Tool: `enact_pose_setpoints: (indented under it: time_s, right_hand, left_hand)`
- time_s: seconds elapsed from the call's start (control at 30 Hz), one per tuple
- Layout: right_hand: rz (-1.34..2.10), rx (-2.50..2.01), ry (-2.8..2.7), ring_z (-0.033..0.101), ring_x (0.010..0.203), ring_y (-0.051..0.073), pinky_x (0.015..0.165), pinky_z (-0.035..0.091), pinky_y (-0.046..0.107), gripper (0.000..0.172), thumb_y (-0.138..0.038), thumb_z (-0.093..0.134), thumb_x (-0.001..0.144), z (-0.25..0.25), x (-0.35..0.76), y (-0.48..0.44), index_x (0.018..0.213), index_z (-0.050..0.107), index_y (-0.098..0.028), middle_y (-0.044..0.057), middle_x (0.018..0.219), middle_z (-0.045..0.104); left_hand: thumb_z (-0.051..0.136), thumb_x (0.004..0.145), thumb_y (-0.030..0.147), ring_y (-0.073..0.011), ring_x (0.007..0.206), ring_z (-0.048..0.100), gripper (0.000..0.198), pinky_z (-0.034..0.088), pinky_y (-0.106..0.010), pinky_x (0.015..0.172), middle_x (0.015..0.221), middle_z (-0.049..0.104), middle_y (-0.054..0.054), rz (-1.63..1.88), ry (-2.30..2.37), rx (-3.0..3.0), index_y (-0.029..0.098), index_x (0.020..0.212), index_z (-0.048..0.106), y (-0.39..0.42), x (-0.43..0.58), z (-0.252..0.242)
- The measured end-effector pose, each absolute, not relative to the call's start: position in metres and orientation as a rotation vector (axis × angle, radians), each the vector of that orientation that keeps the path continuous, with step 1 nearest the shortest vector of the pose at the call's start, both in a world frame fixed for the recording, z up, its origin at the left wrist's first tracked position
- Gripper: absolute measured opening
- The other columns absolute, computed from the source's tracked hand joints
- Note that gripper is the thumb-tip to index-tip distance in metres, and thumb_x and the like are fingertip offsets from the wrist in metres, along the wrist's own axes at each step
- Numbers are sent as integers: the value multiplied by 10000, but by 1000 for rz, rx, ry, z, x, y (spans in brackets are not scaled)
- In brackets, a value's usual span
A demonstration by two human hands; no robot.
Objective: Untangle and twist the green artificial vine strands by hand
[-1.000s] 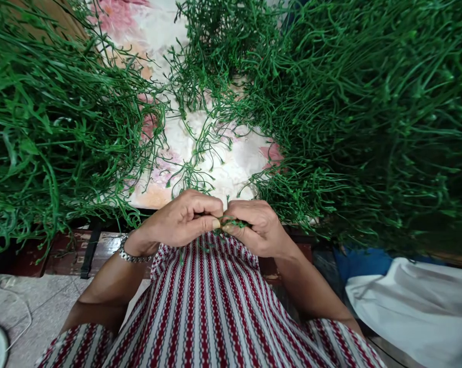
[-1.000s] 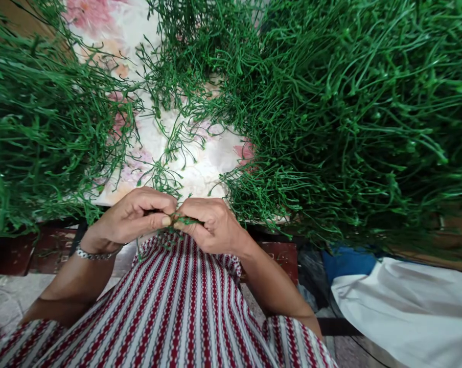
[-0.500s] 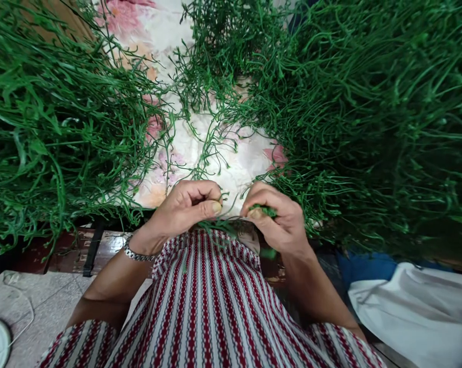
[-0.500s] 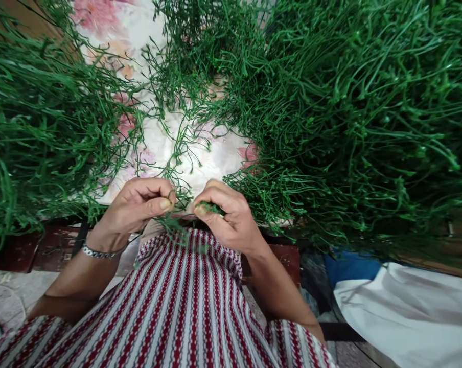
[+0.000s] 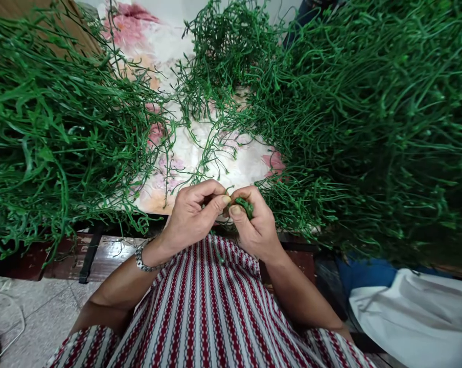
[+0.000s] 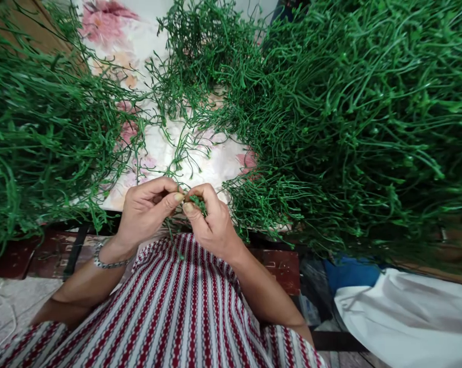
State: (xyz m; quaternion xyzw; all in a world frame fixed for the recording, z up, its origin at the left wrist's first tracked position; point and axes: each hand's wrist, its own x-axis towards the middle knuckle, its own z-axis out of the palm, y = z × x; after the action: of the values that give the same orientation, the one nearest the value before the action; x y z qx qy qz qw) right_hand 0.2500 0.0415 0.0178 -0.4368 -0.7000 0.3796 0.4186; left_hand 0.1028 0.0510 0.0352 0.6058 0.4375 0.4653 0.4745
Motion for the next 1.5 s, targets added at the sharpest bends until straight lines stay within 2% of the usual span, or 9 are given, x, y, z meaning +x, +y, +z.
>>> enact_pose_setpoints:
  time_s: [0.2,0.47,0.67,0.87,1.07,1.17,1.23,1.33,1.5]
  right_hand:
    - [985,-1035,-1670,555,898,118,789,435,223,228,-255,509,862,14,251,40,1082,498,-197,30,987,596]
    - [980,-990,-1733,507,637,83,608,393,193,64,-254,534,846,7,253,42,844,547,-192,-36,704,541]
    - [1127,-860,-1699,481,607,88,574,382,206,186,-299,504,862,8,252,47,721,496,-179,-25,660,493]
    - [1099,-726,-1842,488,606,102,587,392,238,202,-286,491,873,7,254,52,727,560,-165,-4,646,500]
    - [700,-941,-1424,574,902,195,772,470,373,267,-370,438,889,22,267,56,716,536,-192,72,955,589]
    - [547,-891,-1164,592,675,167,675,514,381,203,-329,422,900,36,276,56,759,502,-207,21,741,563]
    - [533,-891,-1121,489,483,116,514,484,303,144,-296,447,893,44,282,53,809,523,-206,-26,614,482]
    - [597,-1069,-1371,424,435,79,409,363,227,117,-255,490,873,51,284,47,841,584,-195,-33,597,486]
    - [642,-1217,-2071,588,681,124,638,446,239,154,-286,594,804,48,269,45,911,601,-175,18,782,642]
  left_hand:
    - [612,776,234,-95,650,451,68,360,-210,514,750,472,-8,1268,1084,1472,172,749,601,53,106,29]
    - [641,747,166,-103,712,501,16,402,-214,603,768,532,-19,1369,942,1414,169,762,646,53,108,23]
    - [580,793,210,-26,432,350,76,281,-168,402,725,583,-13,1215,581,862,153,743,587,52,112,26]
    - [595,778,238,-34,377,259,119,289,-154,394,462,337,80,1120,597,590,166,727,515,58,106,32]
    - [589,777,210,-99,612,531,119,471,-238,570,764,578,-20,1232,730,744,150,690,534,61,105,32]
    - [599,764,191,-102,651,521,115,490,-260,618,781,546,-10,1293,761,746,153,666,553,62,106,32]
    - [612,753,184,-102,680,514,111,480,-253,654,769,527,-6,1335,773,771,154,657,565,64,109,32]
    - [634,738,175,-115,786,512,128,443,-242,735,771,507,-12,1397,793,852,151,629,571,65,114,33]
    - [653,732,182,-122,828,499,94,397,-260,799,809,509,-17,1441,855,1045,167,650,609,67,124,31]
